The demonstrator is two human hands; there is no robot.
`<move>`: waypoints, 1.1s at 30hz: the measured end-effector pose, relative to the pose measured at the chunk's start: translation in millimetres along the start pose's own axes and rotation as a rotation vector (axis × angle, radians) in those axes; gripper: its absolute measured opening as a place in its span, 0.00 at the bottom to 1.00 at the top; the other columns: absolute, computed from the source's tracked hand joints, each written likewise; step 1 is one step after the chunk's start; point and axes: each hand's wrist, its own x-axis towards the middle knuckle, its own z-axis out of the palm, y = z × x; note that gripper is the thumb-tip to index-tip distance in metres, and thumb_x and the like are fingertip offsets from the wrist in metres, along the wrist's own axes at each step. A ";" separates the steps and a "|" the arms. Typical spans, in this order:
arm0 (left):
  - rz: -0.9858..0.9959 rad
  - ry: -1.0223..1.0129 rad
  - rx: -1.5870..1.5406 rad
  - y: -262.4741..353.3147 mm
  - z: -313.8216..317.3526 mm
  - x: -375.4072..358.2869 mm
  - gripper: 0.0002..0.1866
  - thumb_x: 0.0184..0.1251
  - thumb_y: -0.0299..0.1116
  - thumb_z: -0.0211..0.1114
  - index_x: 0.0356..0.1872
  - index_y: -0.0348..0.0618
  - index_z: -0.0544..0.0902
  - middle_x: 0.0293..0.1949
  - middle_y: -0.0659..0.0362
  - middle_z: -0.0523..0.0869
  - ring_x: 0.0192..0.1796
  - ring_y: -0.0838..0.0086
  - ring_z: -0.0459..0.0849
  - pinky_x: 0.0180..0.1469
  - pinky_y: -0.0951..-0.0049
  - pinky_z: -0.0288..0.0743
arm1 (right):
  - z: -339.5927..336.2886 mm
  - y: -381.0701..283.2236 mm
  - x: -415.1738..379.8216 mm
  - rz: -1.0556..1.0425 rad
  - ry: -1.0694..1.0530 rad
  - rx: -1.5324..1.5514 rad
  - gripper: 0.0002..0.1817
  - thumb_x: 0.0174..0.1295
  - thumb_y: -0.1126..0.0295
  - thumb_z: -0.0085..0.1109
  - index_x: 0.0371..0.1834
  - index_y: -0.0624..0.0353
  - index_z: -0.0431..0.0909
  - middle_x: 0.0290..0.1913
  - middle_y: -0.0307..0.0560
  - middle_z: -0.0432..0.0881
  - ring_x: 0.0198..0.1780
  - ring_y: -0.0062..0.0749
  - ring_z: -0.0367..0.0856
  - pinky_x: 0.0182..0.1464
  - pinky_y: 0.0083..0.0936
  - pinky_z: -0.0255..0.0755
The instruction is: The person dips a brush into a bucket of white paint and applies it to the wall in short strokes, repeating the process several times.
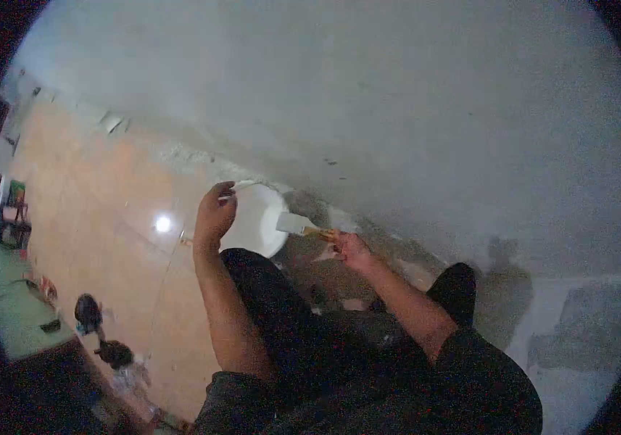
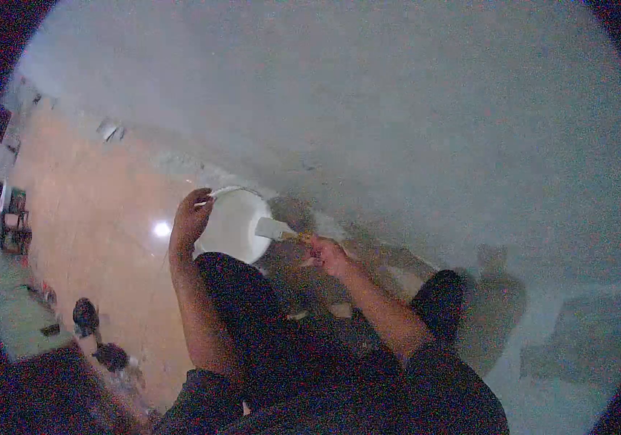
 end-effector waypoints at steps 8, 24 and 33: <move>0.138 -0.165 -0.034 43.4 30.8 9.7 0.18 0.65 0.26 0.58 0.56 0.38 0.79 0.46 0.49 0.86 0.45 0.65 0.86 0.49 0.67 0.78 | -5.0 -0.9 -175.0 -0.412 0.119 0.322 0.19 0.69 0.59 0.54 0.54 0.62 0.75 0.48 0.48 0.83 0.34 0.27 0.78 0.34 0.22 0.74; 0.399 -0.458 -0.065 -28.4 43.9 77.7 0.17 0.64 0.26 0.58 0.53 0.37 0.80 0.46 0.53 0.86 0.47 0.69 0.85 0.45 0.71 0.79 | 69.7 58.4 -53.8 -0.777 0.195 0.201 0.10 0.66 0.72 0.57 0.47 0.58 0.67 0.38 0.44 0.79 0.34 0.25 0.76 0.32 0.21 0.70; 0.542 -0.708 -0.087 -3.9 110.4 41.3 0.15 0.67 0.25 0.58 0.54 0.37 0.79 0.47 0.55 0.86 0.49 0.69 0.84 0.51 0.68 0.76 | 20.0 79.4 24.6 -0.970 0.735 -0.039 0.09 0.72 0.64 0.52 0.40 0.59 0.73 0.29 0.36 0.77 0.26 0.19 0.72 0.28 0.21 0.67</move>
